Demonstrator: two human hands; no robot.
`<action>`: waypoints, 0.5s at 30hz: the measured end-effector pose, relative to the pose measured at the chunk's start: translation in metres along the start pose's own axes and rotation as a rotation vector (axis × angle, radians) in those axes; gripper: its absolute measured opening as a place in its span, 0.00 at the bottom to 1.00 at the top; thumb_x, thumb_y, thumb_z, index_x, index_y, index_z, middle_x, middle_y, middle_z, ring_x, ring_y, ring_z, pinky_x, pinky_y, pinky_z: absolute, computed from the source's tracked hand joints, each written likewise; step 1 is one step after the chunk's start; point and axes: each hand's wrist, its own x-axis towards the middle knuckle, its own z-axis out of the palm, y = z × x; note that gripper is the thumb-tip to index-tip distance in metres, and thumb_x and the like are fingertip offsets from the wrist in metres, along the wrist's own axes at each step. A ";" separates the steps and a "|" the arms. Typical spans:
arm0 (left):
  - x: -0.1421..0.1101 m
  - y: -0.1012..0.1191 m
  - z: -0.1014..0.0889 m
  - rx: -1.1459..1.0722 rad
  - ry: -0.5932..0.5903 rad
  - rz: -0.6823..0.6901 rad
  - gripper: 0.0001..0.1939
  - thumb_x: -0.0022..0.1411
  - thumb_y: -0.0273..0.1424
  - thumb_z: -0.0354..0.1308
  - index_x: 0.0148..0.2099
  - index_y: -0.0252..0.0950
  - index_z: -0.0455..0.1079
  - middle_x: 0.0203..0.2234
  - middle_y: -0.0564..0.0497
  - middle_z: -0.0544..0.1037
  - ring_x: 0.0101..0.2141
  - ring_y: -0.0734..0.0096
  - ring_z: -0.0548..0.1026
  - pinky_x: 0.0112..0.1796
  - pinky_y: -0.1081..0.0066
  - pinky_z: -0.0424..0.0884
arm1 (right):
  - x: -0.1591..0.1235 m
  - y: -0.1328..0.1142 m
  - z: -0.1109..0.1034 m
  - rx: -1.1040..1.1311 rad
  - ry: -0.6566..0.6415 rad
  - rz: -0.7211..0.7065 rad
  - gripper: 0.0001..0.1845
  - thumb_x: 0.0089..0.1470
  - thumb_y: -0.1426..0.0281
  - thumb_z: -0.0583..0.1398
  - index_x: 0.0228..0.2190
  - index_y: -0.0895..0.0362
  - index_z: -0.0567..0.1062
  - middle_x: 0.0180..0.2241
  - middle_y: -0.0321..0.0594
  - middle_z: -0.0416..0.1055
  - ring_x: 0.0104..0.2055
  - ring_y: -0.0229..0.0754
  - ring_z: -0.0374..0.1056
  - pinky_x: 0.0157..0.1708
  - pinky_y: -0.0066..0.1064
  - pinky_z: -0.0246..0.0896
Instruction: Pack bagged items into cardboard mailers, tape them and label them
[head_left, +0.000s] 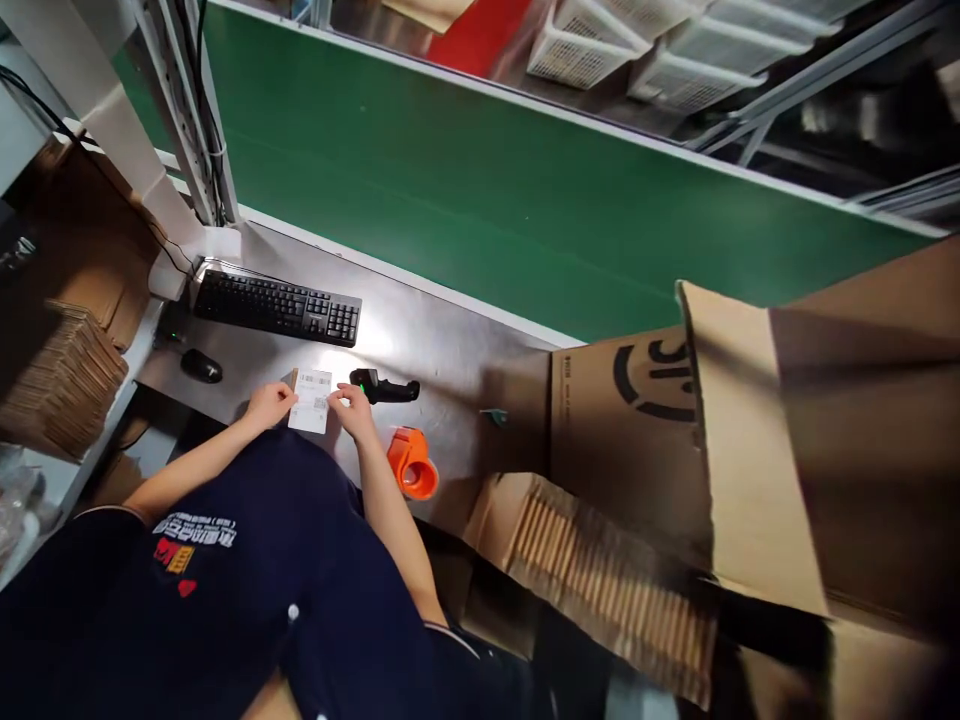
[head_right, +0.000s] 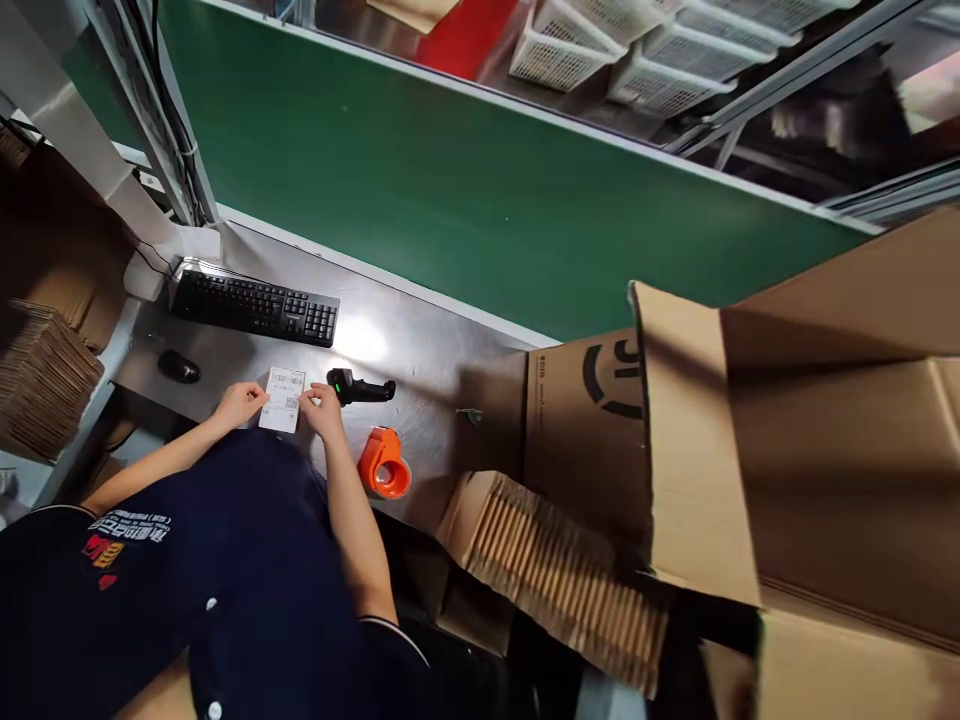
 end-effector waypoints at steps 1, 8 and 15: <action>0.002 -0.001 0.001 0.039 -0.002 0.005 0.10 0.63 0.34 0.60 0.31 0.38 0.76 0.28 0.50 0.82 0.30 0.65 0.77 0.37 0.67 0.68 | 0.002 0.001 0.002 -0.013 0.006 0.000 0.05 0.47 0.65 0.66 0.23 0.53 0.79 0.48 0.47 0.79 0.57 0.54 0.72 0.62 0.48 0.64; 0.009 -0.002 0.006 0.151 -0.042 -0.007 0.10 0.66 0.34 0.60 0.31 0.39 0.75 0.32 0.48 0.83 0.34 0.61 0.78 0.38 0.66 0.68 | 0.003 0.002 0.009 -0.115 0.021 0.002 0.07 0.50 0.67 0.62 0.22 0.53 0.76 0.45 0.47 0.77 0.52 0.52 0.73 0.56 0.46 0.68; 0.006 -0.007 0.003 0.349 -0.047 -0.032 0.13 0.70 0.41 0.59 0.37 0.39 0.76 0.38 0.45 0.83 0.41 0.55 0.80 0.43 0.62 0.73 | -0.006 -0.007 0.008 -0.301 0.043 -0.008 0.04 0.52 0.66 0.62 0.27 0.53 0.73 0.36 0.42 0.74 0.42 0.49 0.71 0.49 0.42 0.68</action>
